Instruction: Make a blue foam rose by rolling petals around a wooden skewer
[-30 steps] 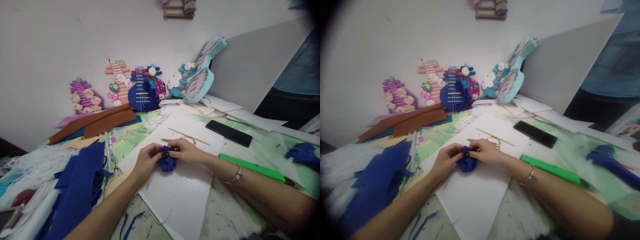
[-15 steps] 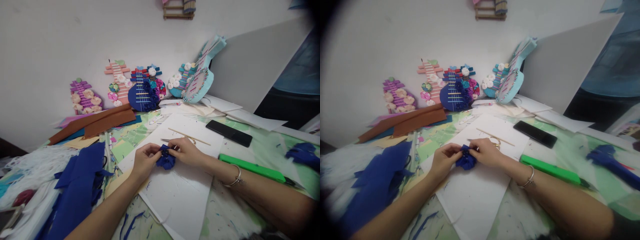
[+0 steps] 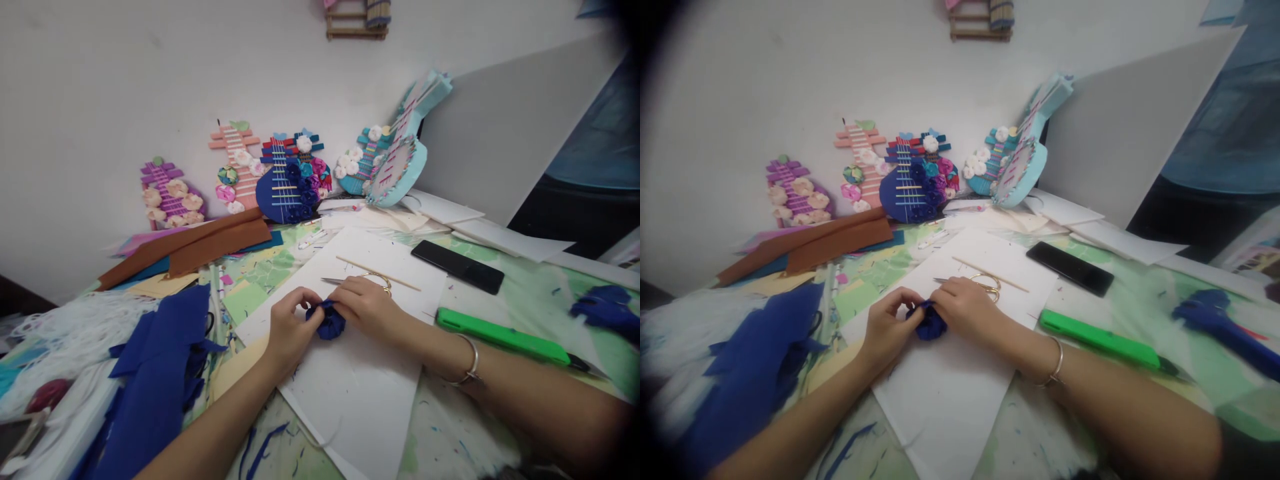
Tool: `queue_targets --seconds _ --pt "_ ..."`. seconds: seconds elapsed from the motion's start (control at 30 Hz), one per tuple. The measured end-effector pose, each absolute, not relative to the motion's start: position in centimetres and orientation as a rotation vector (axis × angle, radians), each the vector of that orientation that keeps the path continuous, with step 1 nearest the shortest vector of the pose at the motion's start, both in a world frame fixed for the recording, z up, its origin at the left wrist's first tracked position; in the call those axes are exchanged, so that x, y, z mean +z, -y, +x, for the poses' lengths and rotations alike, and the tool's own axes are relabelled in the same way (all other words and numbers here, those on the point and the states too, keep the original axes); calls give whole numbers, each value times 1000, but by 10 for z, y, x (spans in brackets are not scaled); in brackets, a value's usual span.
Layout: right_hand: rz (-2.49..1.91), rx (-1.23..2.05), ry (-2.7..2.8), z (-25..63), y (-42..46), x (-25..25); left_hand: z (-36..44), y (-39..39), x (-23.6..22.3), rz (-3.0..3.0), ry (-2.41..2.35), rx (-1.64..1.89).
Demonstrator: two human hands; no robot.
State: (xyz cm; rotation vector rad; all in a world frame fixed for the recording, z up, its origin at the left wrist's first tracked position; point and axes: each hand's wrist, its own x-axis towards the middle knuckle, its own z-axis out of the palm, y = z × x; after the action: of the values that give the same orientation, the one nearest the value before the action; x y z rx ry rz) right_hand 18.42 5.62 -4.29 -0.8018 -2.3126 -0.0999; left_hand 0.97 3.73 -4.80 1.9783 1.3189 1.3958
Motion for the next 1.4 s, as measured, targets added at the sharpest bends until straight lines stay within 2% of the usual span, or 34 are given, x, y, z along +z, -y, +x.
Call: queue_targets --seconds 0.33,0.53,0.77,0.9,1.4 --pt "-759 -261 2363 183 -51 -39 12 -37 -49 2074 -1278 1321" --pt "-890 -262 2325 182 -46 -36 14 -38 -51 2014 -1311 1460" --pt "-1128 24 2127 186 -54 -45 12 -44 -51 1670 -1265 1276" --pt "-1085 263 2106 185 -52 -42 10 -46 -51 1583 -1190 1323" --pt "-938 879 1920 182 -62 -47 9 -39 -54 1969 -1014 1359"
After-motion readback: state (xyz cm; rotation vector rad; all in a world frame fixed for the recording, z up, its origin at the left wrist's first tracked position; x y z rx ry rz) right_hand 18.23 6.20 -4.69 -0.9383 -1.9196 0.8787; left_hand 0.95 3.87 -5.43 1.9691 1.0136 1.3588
